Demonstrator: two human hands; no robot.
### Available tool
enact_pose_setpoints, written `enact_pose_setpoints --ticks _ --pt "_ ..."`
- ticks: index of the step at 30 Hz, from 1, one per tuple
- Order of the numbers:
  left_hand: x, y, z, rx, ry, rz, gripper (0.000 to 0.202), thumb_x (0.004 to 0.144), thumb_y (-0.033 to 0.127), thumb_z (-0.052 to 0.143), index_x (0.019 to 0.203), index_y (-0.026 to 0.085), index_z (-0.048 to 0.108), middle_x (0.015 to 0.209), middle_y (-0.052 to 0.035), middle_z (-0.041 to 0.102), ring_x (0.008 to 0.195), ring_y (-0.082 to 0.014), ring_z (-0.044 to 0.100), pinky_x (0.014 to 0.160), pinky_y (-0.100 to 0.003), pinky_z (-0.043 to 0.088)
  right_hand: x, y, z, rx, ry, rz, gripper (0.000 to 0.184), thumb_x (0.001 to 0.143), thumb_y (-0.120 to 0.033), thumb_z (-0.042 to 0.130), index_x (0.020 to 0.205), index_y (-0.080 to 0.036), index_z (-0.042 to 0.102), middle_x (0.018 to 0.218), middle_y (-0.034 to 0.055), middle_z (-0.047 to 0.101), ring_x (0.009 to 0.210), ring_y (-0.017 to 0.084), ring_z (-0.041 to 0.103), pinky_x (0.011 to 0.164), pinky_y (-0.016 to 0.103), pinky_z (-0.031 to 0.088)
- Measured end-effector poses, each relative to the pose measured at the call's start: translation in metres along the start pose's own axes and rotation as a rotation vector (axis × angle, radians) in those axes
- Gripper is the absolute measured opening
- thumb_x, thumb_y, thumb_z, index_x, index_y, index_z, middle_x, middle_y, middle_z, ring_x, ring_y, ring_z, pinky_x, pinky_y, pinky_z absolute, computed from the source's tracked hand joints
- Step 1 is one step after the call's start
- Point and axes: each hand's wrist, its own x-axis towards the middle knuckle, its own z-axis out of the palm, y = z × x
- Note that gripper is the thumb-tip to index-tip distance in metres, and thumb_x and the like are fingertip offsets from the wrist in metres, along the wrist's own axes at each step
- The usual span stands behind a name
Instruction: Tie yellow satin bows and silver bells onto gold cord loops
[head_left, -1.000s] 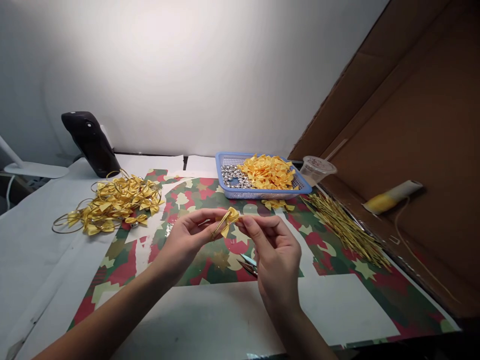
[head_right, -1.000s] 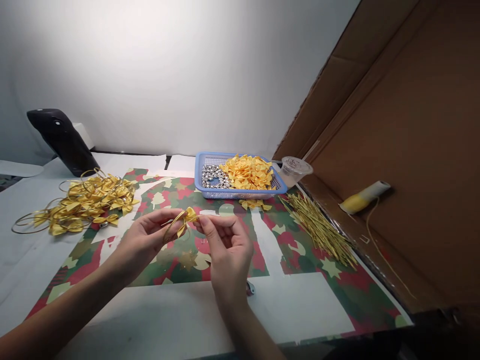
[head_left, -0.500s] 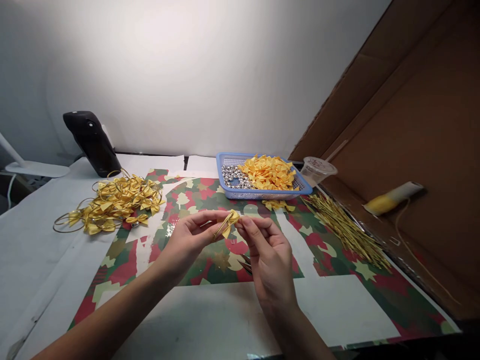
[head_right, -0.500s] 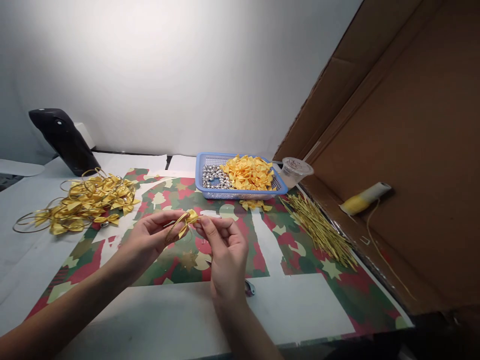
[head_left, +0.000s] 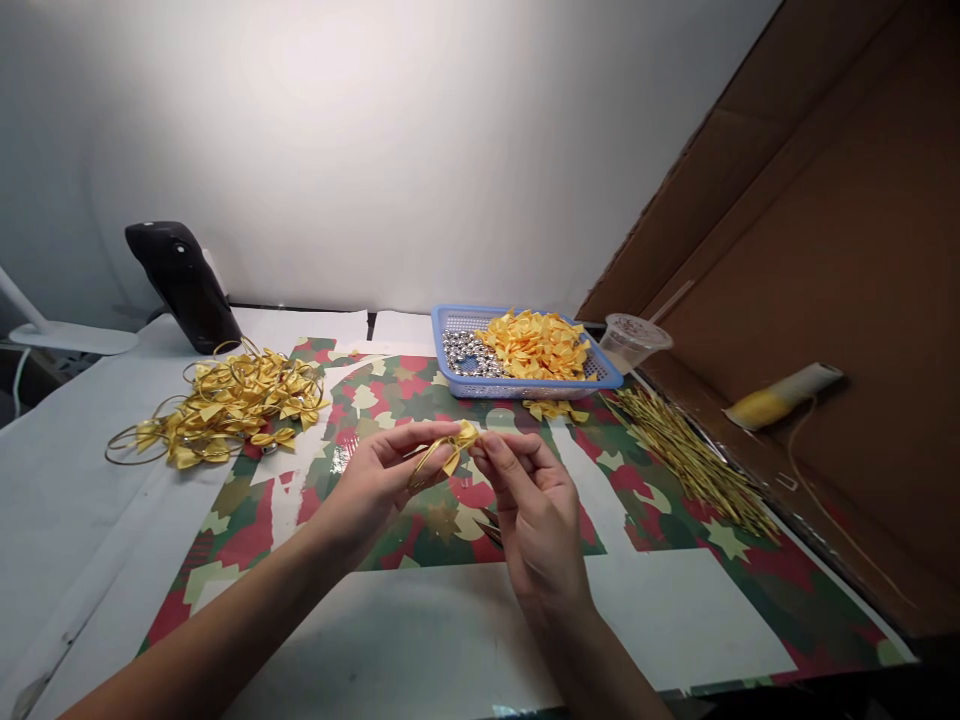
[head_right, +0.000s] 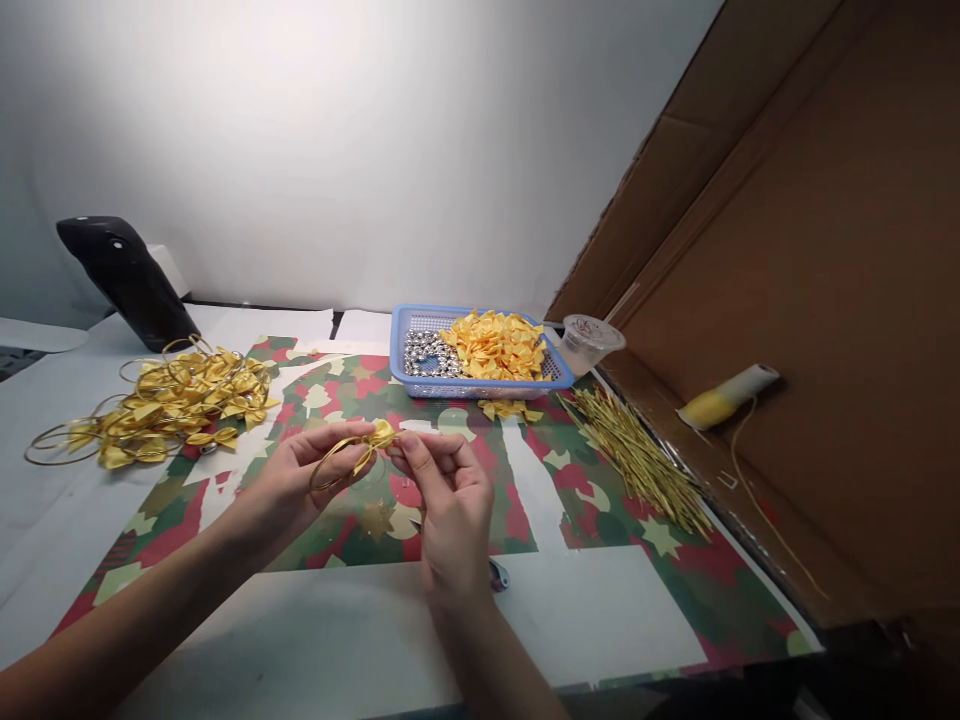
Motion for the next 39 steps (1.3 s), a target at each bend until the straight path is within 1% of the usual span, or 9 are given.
enact_pose_setpoints --ticks 3,7,10,13,17,22,26,31,39 --pt "-0.0002 0.0012 0.0012 -0.017 0.019 -0.003 0.018 0.064 0.024 0.081 0.081 0.022 0.074 0.083 -0.0003 0.073 0.079 -0.0114 0.064 0.076 -0.020 0.050 -0.0004 -0.0005 0.0004 0.009 -0.001 -0.005 0.014 0.067 -0.027 0.078 0.071 -0.017 0.068 0.072 -0.0005 0.072 0.072 0.013 0.070 0.074 0.025 0.058" --pt "-0.0013 0.0041 0.0051 -0.082 0.051 -0.010 0.021 0.060 0.018 0.084 0.067 0.019 0.064 0.069 0.0048 0.067 0.065 -0.0070 0.062 0.063 -0.014 0.049 -0.0004 -0.0003 -0.0001 0.008 0.000 -0.049 0.014 0.068 -0.027 0.078 0.071 -0.018 0.068 0.073 -0.0006 0.073 0.072 0.013 0.070 0.073 0.024 0.057" --pt "-0.0018 0.0047 0.0063 -0.112 0.045 0.003 0.025 0.059 0.017 0.085 0.062 0.018 0.060 0.063 0.0065 0.063 0.061 -0.0056 0.060 0.059 -0.013 0.048 -0.0004 0.0007 -0.0016 -0.014 -0.005 -0.078 0.013 0.070 -0.027 0.077 0.073 -0.017 0.069 0.074 0.0002 0.073 0.072 0.013 0.070 0.072 0.024 0.058" --pt "-0.0012 0.0039 0.0053 -0.102 0.039 -0.010 0.025 0.059 0.019 0.085 0.063 0.017 0.061 0.061 0.0060 0.063 0.062 -0.0058 0.061 0.060 -0.012 0.049 -0.0008 0.0015 -0.0030 -0.022 -0.001 -0.090 0.014 0.070 -0.027 0.077 0.074 -0.017 0.069 0.075 0.0008 0.073 0.072 0.014 0.071 0.071 0.024 0.059" --pt "-0.0001 0.0040 0.0053 -0.115 0.048 -0.014 0.027 0.055 0.021 0.087 0.064 0.016 0.062 0.061 0.0057 0.065 0.063 -0.0058 0.062 0.063 -0.011 0.050 -0.0012 0.0011 -0.0032 0.006 -0.003 -0.091 0.014 0.069 -0.028 0.078 0.073 -0.018 0.069 0.074 -0.0002 0.074 0.070 0.012 0.071 0.069 0.021 0.059" --pt "-0.0003 0.0057 0.0073 -0.125 0.047 -0.018 0.027 0.054 0.020 0.088 0.061 0.016 0.062 0.057 0.0068 0.063 0.059 -0.0045 0.061 0.059 -0.010 0.049 -0.0004 0.0007 -0.0027 0.024 -0.008 -0.091 0.013 0.067 -0.027 0.080 0.071 -0.018 0.070 0.073 -0.0018 0.074 0.069 0.010 0.071 0.069 0.017 0.058" --pt "0.0004 0.0046 0.0069 -0.132 0.068 -0.038 0.027 0.051 0.021 0.089 0.061 0.017 0.064 0.058 0.0063 0.065 0.062 -0.0052 0.063 0.063 -0.011 0.051 0.0015 0.0012 -0.0031 0.022 -0.022 -0.080 0.013 0.068 -0.027 0.079 0.072 -0.019 0.071 0.073 -0.0022 0.074 0.069 0.010 0.071 0.069 0.017 0.058" --pt "0.0010 0.0024 0.0050 -0.103 0.048 -0.025 0.024 0.050 0.025 0.089 0.065 0.018 0.071 0.068 0.0046 0.070 0.068 -0.0058 0.064 0.067 -0.011 0.051 0.0024 0.0012 -0.0042 0.004 -0.031 -0.081 0.012 0.068 -0.027 0.080 0.072 -0.019 0.071 0.072 -0.0027 0.073 0.069 0.009 0.070 0.069 0.016 0.057" --pt "0.0005 0.0024 0.0047 -0.074 0.034 -0.019 0.025 0.050 0.027 0.089 0.067 0.019 0.074 0.070 0.0042 0.071 0.070 -0.0058 0.064 0.068 -0.010 0.051 0.0007 0.0014 -0.0053 -0.005 -0.030 -0.102 0.012 0.069 -0.026 0.079 0.073 -0.019 0.071 0.072 -0.0023 0.073 0.069 0.010 0.070 0.067 0.018 0.057"
